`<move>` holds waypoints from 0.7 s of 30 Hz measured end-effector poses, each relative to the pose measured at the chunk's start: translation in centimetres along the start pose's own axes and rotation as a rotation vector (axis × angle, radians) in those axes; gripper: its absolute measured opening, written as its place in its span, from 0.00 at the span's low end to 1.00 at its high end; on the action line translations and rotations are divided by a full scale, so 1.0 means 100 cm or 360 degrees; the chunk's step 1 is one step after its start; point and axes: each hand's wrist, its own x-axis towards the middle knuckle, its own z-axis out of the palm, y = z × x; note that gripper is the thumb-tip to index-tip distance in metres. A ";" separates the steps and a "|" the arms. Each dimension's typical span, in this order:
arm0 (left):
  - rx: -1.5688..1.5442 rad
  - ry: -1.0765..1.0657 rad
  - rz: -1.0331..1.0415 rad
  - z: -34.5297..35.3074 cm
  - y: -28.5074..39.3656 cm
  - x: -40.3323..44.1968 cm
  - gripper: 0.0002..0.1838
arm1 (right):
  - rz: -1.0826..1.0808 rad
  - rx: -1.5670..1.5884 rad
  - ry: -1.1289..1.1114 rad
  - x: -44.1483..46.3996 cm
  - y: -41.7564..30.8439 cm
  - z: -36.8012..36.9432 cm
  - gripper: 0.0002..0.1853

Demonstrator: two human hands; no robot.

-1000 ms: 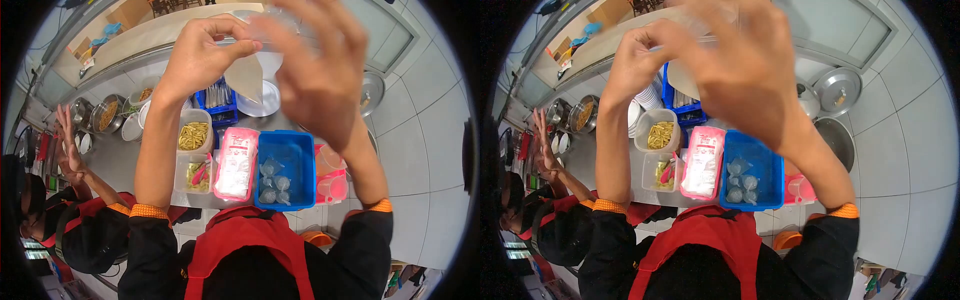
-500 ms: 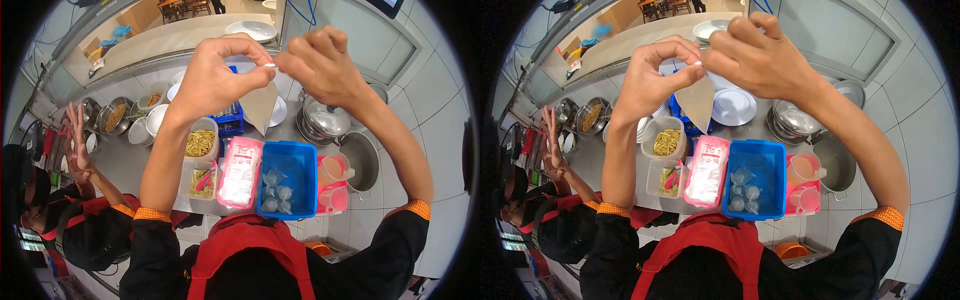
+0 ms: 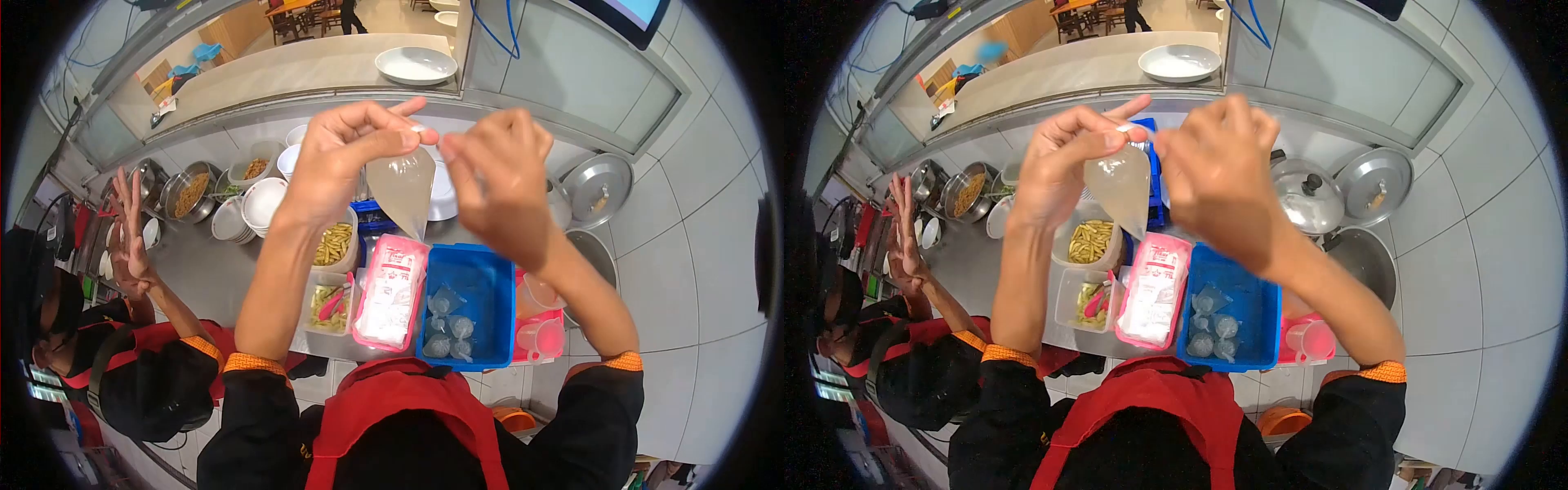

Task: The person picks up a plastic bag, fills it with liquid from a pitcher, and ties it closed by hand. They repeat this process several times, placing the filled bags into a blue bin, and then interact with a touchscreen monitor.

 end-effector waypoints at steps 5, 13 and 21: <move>0.0384 0.0249 0.0139 0.009 -0.020 -0.007 0.04 | -0.0159 -0.0700 -0.0307 -0.008 -0.027 0.006 0.08; 0.1153 0.0248 0.0060 0.013 -0.015 -0.029 0.10 | -0.0399 -0.0718 -0.0482 0.004 -0.034 -0.008 0.07; 0.1420 -0.0048 0.0149 0.015 0.058 -0.042 0.08 | -0.0779 -0.0526 -0.0285 0.021 -0.040 -0.047 0.10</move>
